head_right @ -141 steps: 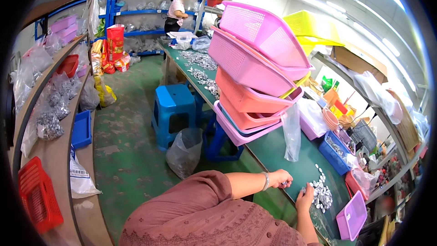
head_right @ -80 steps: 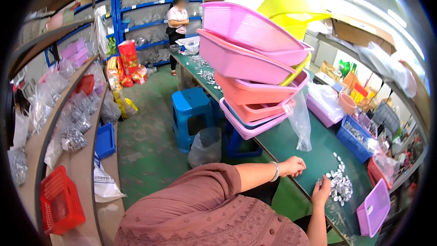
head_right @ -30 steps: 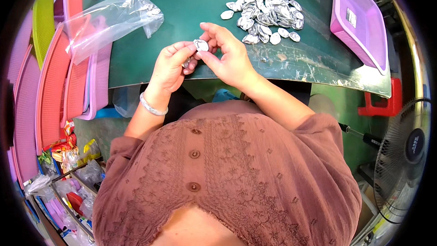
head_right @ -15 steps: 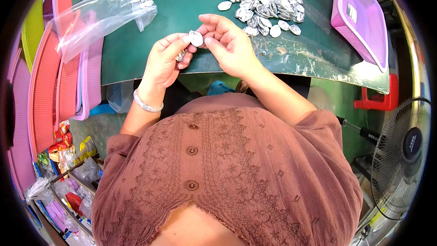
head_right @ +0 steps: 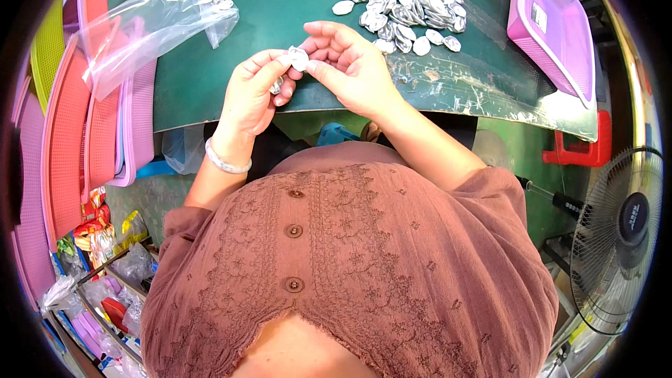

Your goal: The person picks up small silver foil-wrapped items from a table and places them into a clear plastic bag. She repeats this process, handling the items one by one and occasionally adjusting the bag.

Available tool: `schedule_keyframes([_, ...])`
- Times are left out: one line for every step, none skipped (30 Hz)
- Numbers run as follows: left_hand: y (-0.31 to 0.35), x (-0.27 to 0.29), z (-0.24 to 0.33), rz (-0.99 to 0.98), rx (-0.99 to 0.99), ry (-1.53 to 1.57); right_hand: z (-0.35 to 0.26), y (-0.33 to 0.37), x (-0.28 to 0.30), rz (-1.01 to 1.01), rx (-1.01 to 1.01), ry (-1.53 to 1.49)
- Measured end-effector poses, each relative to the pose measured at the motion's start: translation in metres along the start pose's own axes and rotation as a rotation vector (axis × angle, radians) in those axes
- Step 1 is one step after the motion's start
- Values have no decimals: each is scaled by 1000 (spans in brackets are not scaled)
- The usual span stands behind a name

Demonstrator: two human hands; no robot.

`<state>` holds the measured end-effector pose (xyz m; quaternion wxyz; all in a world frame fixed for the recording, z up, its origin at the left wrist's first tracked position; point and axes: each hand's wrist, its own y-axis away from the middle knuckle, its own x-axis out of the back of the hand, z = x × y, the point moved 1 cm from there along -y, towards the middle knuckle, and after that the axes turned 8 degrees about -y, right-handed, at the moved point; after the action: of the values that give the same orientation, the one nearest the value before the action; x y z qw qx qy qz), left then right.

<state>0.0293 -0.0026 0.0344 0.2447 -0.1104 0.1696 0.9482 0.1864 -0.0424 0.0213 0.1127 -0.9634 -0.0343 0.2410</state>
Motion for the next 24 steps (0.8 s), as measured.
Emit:
schedule_keyframes([0, -1, 0, 7, -12, -5, 0, 0, 0, -8, 11, 12])
schedule_keyframes([1, -3, 0, 14, -24, -10, 0, 0, 0, -11, 15, 10])
schedule_keyframes([1, -4, -1, 31, -40, -8, -1, 0, -1, -13, 17, 7])
schedule_keyframes([1, -6, -2, 48, -56, -5, -1, 0, -2, -15, 20, 4])
schedule_keyframes([1, -7, -2, 65, -71, -3, -1, 1, -2, -9, 25, 24])
schedule_keyframes([2, -7, -3, 67, -81, -13, -1, 1, -2, -3, 30, 45])
schedule_keyframes([2, -7, -4, 69, -90, -23, 0, 1, -2, 3, 35, 65])
schedule_keyframes([2, -6, -5, 70, -100, -33, 1, 1, -2, 4, 47, 81])
schedule_keyframes([3, -7, -6, 59, -99, -15, 2, 2, -1, 6, 60, 99])
schedule_keyframes([5, -8, -6, 48, -98, 3, 3, 2, -1, 8, 73, 116])
schedule_keyframes([6, -9, -7, 37, -96, 21, 3, 2, 0, 2, 92, 167])
schedule_keyframes([6, -9, -8, 18, -95, 22, 4, 2, 0, -4, 111, 218])
schedule_keyframes([6, -10, -9, 0, -94, 24, 4, 3, 0, -11, 130, 268])
schedule_keyframes([6, -10, -10, -18, -92, 25, 4, 3, 0, -14, 147, 294])
schedule_keyframes([6, -9, -12, -37, -83, 53, 5, 2, -1, -17, 165, 319])
schedule_keyframes([4, -7, -13, -55, -74, 81, 5, 2, -1, -21, 182, 344])
schedule_keyframes([3, -5, -14, -73, -64, 108, 5, 3, -1, -21, 180, 333])
schedule_keyframes([3, -4, -13, -86, -58, 124, 5, 3, -1, -23, 177, 321])
schedule_keyframes([3, -3, -12, -99, -51, 140, 5, 3, -2, -24, 175, 310])
schedule_keyframes([3, -2, -11, -111, -44, 156, 5, 3, -2, -12, 169, 274])
schedule_keyframes([2, -2, -11, -106, -32, 172, 5, 3, -2, 1, 164, 239])
schedule_keyframes([1, -2, -10, -100, -20, 189, 5, 3, -2, 14, 159, 204])
schedule_keyframes([0, -1, -10, -95, -7, 205, 5, 3, -1, 47, 158, 229])
schedule_keyframes([0, -1, -9, -101, -5, 205, 3, 3, 1, 78, 156, 255])
